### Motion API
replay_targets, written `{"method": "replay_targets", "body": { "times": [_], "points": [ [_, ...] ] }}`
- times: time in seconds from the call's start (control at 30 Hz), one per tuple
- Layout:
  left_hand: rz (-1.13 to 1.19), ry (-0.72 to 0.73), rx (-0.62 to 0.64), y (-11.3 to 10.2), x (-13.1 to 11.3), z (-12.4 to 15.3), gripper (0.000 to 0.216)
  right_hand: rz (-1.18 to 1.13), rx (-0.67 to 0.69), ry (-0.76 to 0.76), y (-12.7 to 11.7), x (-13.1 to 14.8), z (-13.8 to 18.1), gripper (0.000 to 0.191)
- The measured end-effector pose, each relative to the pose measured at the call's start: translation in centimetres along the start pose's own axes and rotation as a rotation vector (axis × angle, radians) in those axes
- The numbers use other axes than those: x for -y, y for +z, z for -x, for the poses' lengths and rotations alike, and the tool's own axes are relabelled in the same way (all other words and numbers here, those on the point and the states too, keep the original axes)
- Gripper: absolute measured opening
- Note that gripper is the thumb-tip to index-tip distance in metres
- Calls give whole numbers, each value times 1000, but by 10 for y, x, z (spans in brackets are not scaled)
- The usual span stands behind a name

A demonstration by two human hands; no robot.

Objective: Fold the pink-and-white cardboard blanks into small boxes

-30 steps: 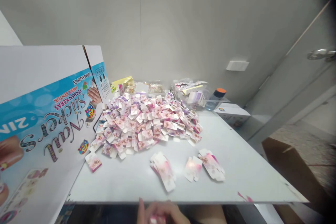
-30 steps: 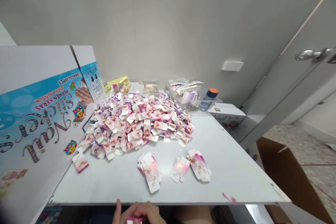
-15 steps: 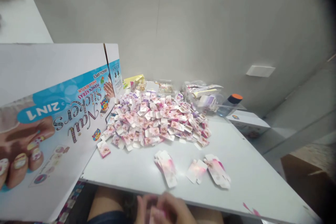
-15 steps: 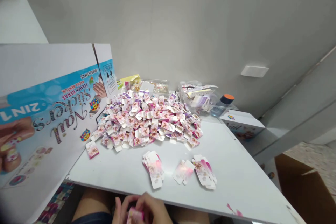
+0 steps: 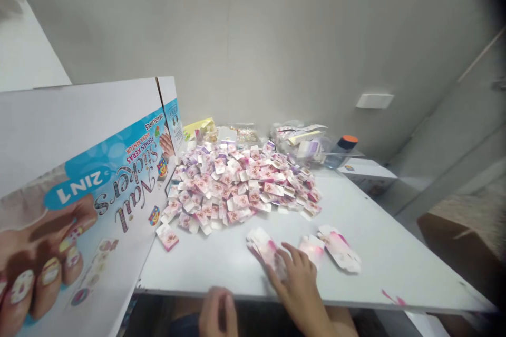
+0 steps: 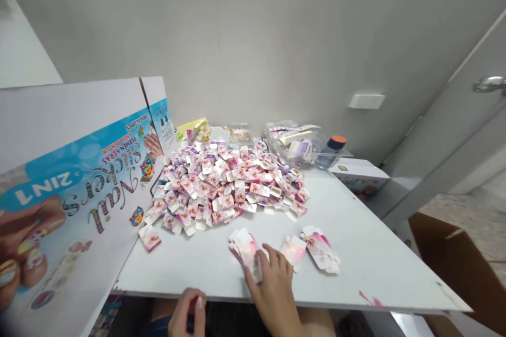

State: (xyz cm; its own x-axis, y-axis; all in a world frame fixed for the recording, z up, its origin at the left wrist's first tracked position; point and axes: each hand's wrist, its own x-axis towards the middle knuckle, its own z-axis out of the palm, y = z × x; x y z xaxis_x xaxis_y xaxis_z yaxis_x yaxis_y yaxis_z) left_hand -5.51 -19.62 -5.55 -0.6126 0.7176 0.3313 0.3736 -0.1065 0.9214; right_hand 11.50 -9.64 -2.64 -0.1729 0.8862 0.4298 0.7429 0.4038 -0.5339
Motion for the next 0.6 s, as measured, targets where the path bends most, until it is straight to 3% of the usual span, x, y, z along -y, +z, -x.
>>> {"method": "replay_targets", "body": {
  "times": [0.07, 0.13, 0.27, 0.43, 0.6],
  "points": [
    [-184, 305, 105, 9, -6, -21, 17, 39, -40, 5, 17, -4, 14, 25],
    [-379, 428, 273, 18, -12, -40, 13, 0, -91, 34, 30, -2, 18, 20],
    [-560, 424, 374, 29, -16, -51, 20, -65, -171, 111, 41, 4, 10, 13],
    [-475, 354, 411, 30, -14, -43, 27, -143, -238, 136, 35, 8, 6, 21],
    [-294, 225, 439, 24, -22, -48, 24, -190, -274, 99, 13, 21, 4, 24]
  ]
}}
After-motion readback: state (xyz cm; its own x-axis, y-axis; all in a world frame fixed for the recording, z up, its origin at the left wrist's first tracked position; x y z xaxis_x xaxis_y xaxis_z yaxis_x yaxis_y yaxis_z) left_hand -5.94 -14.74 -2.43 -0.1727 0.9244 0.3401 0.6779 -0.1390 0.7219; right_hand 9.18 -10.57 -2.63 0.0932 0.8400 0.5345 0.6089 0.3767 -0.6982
